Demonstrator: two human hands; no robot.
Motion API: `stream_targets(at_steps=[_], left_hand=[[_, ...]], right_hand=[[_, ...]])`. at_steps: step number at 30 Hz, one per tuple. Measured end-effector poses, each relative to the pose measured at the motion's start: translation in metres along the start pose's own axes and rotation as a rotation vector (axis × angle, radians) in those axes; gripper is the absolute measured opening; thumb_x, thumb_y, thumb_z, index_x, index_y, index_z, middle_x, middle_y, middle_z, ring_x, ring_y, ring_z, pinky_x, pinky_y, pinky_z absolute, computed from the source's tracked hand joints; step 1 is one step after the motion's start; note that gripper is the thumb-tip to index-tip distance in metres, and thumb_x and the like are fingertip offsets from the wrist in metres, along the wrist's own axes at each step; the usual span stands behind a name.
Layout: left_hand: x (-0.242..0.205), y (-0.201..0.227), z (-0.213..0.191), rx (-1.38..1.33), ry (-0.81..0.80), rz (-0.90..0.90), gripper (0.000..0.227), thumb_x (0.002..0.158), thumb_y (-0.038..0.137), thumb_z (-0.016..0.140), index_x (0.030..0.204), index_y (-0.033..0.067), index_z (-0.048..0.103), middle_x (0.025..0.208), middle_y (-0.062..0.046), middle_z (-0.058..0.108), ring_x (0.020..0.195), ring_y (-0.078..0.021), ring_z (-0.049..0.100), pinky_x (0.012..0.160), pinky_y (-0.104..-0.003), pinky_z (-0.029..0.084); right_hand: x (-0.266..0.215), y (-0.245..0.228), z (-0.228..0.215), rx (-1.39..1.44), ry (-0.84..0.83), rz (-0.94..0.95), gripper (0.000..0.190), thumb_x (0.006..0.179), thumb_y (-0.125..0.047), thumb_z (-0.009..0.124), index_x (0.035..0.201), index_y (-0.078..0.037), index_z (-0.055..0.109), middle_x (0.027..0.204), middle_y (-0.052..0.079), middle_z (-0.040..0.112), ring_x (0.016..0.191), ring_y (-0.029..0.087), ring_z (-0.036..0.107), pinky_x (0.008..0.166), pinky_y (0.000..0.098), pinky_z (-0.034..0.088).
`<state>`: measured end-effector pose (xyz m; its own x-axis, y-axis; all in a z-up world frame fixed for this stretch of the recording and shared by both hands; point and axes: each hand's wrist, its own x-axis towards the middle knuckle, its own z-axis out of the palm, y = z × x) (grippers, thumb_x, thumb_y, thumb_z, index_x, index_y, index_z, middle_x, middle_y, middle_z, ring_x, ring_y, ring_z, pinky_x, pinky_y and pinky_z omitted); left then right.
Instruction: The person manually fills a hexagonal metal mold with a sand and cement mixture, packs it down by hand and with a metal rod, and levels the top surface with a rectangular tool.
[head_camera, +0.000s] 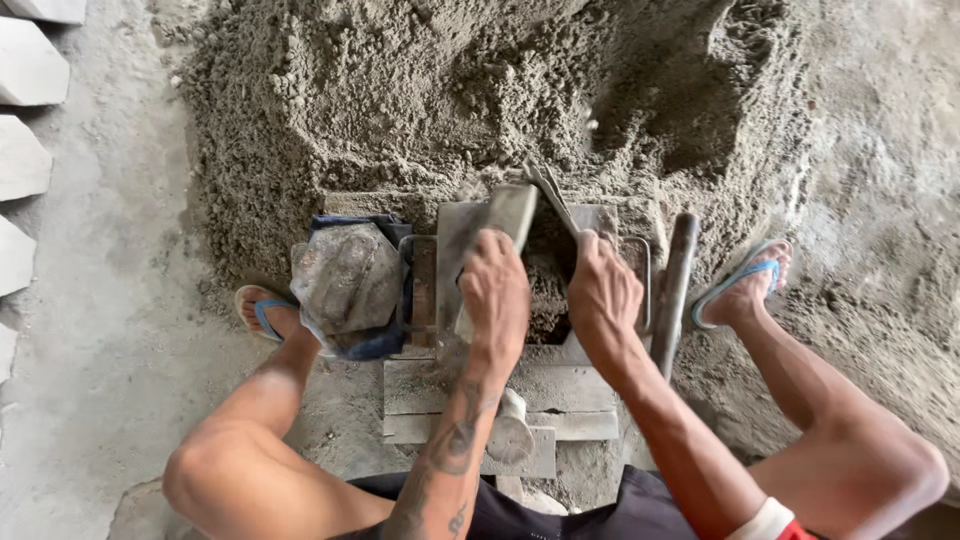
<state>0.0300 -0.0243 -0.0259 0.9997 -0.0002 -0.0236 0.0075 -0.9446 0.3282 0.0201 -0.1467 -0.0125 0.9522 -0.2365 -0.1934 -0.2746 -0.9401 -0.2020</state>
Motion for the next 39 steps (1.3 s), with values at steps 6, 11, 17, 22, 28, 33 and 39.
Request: stream_targets(at_steps=[6, 11, 17, 22, 28, 33, 39], left_hand=[[-0.020, -0.042, -0.027, -0.165, -0.015, 0.221, 0.033, 0.095, -0.002, 0.044, 0.119, -0.0030, 0.065, 0.106, -0.019, 0.065, 0.087, -0.0394, 0.072, 0.057, -0.048, 0.063], [-0.046, -0.067, 0.006, -0.310, 0.106, -0.249, 0.045, 0.086, 0.006, 0.049, 0.130, -0.0051, 0.053, 0.106, -0.018, 0.059, 0.084, -0.0366, 0.071, 0.055, -0.050, 0.062], [-0.033, -0.031, -0.007, -0.439, 0.029, -0.300, 0.050, 0.094, 0.019, 0.042, 0.136, -0.0090, 0.049, 0.115, -0.029, 0.056, 0.084, -0.0383, 0.072, 0.052, -0.046, 0.062], [-0.016, 0.002, 0.003, -0.407, -0.020, -0.154, 0.046, 0.089, 0.023, 0.048, 0.124, -0.0048, 0.058, 0.113, -0.025, 0.059, 0.093, -0.0467, 0.070, 0.069, -0.060, 0.059], [0.029, -0.034, -0.017, -0.325, -0.014, -0.046, 0.037, 0.093, 0.006, 0.040, 0.118, -0.0067, 0.064, 0.106, -0.025, 0.067, 0.090, -0.0396, 0.073, 0.071, -0.048, 0.063], [0.070, -0.037, 0.015, 0.037, -0.114, 0.725, 0.045, 0.089, 0.001, 0.038, 0.116, 0.0176, 0.070, 0.103, -0.009, 0.070, 0.093, -0.0299, 0.070, 0.070, -0.041, 0.059], [0.066, -0.049, 0.010, 0.025, -0.047, 0.778, 0.044, 0.090, 0.001, 0.041, 0.118, 0.0143, 0.072, 0.107, -0.008, 0.070, 0.098, -0.0297, 0.070, 0.076, -0.045, 0.059]], right_hand=[[0.076, 0.041, 0.045, -0.013, 0.245, -0.385, 0.032, 0.098, -0.014, 0.040, 0.119, -0.029, 0.060, 0.103, 0.002, 0.067, 0.102, 0.032, 0.066, 0.082, 0.0487, 0.055], [0.025, 0.040, 0.043, -0.025, 0.447, -0.671, 0.037, 0.095, -0.010, 0.050, 0.126, -0.027, 0.064, 0.127, -0.002, 0.068, 0.119, 0.025, 0.063, 0.091, 0.0424, 0.052], [-0.008, 0.032, 0.035, -0.057, 0.265, -0.200, 0.041, 0.090, 0.003, 0.047, 0.125, -0.015, 0.062, 0.120, 0.009, 0.064, 0.109, 0.031, 0.064, 0.084, 0.0439, 0.051], [-0.062, -0.014, 0.029, -0.039, 0.051, 0.013, 0.027, 0.091, -0.008, 0.049, 0.117, -0.005, 0.054, 0.114, 0.014, 0.052, 0.109, 0.034, 0.053, 0.082, 0.0461, 0.046], [-0.055, 0.070, -0.033, 0.010, 0.141, -0.054, 0.025, 0.095, 0.008, 0.042, 0.110, -0.004, 0.059, 0.092, 0.011, 0.060, 0.079, 0.032, 0.067, 0.062, 0.0482, 0.059], [-0.034, 0.085, 0.022, -0.153, 0.012, -0.593, 0.015, 0.099, -0.026, 0.058, 0.087, -0.021, 0.066, 0.078, -0.005, 0.064, 0.086, 0.022, 0.065, 0.092, 0.0429, 0.048], [0.002, 0.059, -0.023, 0.039, -0.402, -0.322, 0.024, 0.100, -0.026, 0.059, 0.118, -0.027, 0.075, 0.095, 0.005, 0.077, 0.084, 0.029, 0.073, 0.079, 0.0482, 0.056]])
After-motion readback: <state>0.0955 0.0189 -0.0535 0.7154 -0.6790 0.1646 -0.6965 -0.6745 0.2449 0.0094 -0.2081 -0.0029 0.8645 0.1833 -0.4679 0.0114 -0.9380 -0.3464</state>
